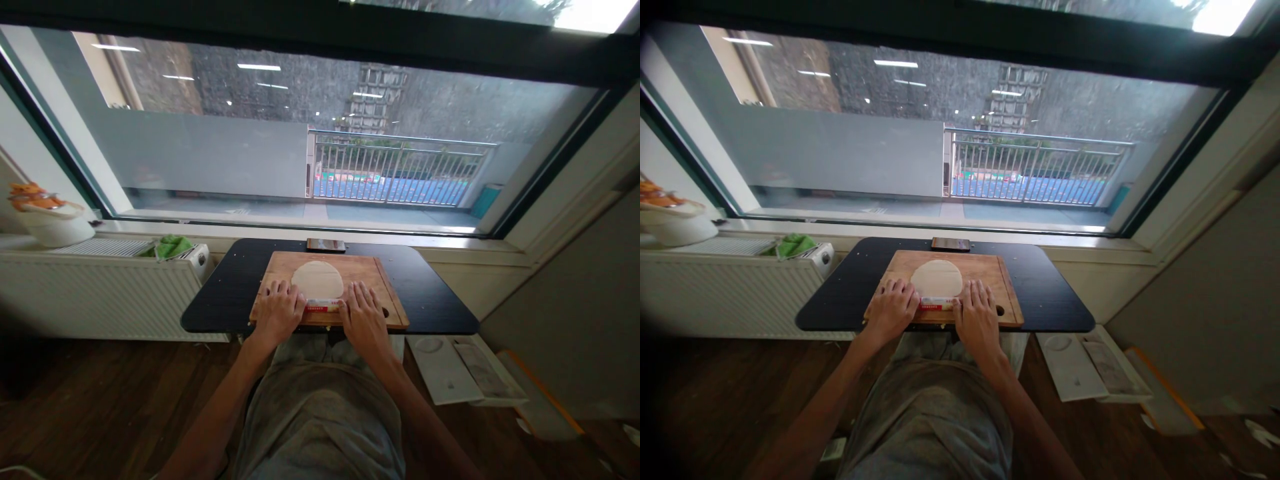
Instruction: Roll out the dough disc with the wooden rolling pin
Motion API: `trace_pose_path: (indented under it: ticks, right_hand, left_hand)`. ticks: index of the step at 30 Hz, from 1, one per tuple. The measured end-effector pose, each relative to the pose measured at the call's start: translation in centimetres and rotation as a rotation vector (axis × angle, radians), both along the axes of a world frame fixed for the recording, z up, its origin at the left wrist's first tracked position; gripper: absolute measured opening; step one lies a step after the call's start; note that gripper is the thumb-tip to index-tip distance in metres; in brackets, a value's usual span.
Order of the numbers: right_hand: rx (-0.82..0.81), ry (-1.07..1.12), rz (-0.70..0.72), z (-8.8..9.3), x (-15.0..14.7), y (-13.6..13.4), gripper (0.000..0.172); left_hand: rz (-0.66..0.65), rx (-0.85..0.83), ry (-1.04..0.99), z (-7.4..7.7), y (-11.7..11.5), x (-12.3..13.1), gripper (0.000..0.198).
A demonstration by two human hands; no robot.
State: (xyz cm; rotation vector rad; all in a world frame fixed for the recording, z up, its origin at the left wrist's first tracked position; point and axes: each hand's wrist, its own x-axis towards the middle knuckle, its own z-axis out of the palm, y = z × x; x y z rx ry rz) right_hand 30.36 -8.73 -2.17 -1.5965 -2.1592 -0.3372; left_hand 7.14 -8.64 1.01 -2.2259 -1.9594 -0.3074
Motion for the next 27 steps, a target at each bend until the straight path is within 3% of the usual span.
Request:
trace_pose_path:
  ticks: [7,27]
  right_hand:
    - [0.034,0.020,0.020,-0.6,0.3,-1.0,0.065]
    - [-0.087,-0.006,0.011,1.7,-0.3,3.4,0.060]
  left_hand:
    - [0.015,0.051,-0.020,-0.5,-0.8,0.1,0.044]
    - [0.059,0.061,-0.048,0.7,3.1,0.4,0.045]
